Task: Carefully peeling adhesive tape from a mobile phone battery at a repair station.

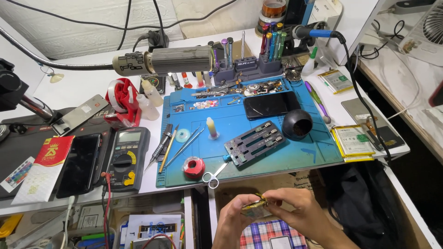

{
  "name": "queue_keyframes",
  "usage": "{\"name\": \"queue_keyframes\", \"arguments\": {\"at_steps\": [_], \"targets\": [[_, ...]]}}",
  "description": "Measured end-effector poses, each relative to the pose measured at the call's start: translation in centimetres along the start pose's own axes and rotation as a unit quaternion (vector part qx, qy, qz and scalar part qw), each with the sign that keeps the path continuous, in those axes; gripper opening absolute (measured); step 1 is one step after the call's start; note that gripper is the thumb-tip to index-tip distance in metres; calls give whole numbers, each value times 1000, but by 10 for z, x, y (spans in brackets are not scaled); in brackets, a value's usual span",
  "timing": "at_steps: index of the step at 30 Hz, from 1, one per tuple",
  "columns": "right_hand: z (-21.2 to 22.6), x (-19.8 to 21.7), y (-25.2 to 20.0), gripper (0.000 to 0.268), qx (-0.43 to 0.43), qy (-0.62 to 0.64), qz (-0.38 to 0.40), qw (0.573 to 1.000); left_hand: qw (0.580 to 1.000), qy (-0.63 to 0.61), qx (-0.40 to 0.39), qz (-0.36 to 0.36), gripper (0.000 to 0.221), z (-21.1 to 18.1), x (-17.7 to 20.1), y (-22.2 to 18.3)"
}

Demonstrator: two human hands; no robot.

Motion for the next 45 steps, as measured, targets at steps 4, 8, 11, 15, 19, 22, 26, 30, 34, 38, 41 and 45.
{"name": "queue_keyframes", "arguments": {"at_steps": [4, 8, 11, 15, 19, 22, 26, 30, 34, 38, 41, 45], "targets": [[14, 0, 6, 22, 27, 7, 10, 1000, 997, 66, 10, -50, 39, -1, 4, -1], [11, 2, 6, 23, 22, 10, 3, 1000, 988, 143, -2, -50, 30, -14, -3, -8], [5, 0, 2, 22, 7, 8, 5, 1000, 987, 152, -25, -48, 25, -21, -8, -12], [-11, -4, -4, 25, -49, 12, 1, 999, 984, 154, -79, -50, 22, -22, -6, -12], [-13, -7, -4, 28, -51, 32, 9, 998, 980, 164, -99, -63, 22, -22, -2, -12], [-24, -9, -7, 27, -92, 58, 9, 994, 978, 153, -125, -70, 22, -22, 0, -14], [-39, -1, -14, 20, -135, 109, -54, 983, 974, 193, -104, -63, 52, -24, -4, -18], [-44, 0, -16, 20, -140, 162, -60, 975, 924, 251, -284, -45, 54, -32, -4, -23], [-34, -1, -13, 23, -120, 177, -51, 976, 864, 289, -410, -44, 53, -55, -12, -39], [-29, 0, -14, 24, -104, 184, -52, 976, 751, 343, -564, -27, 26, -72, -28, -64], [-30, -2, -18, 26, -100, 194, -55, 974, 720, 376, -582, -37, 18, -76, -32, -72], [-38, -8, -27, 28, -107, 255, -73, 958, 695, 369, -614, -58, 14, -77, -32, -79]]}}
Point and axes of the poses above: each hand's wrist, its own y-axis towards the middle knuckle, its own x-axis out of the back of the hand, z = x × y, the point moved 8 cm from there along y, towards the middle knuckle, and after that the axes turned 8 degrees about -y, right-handed, at the moved point
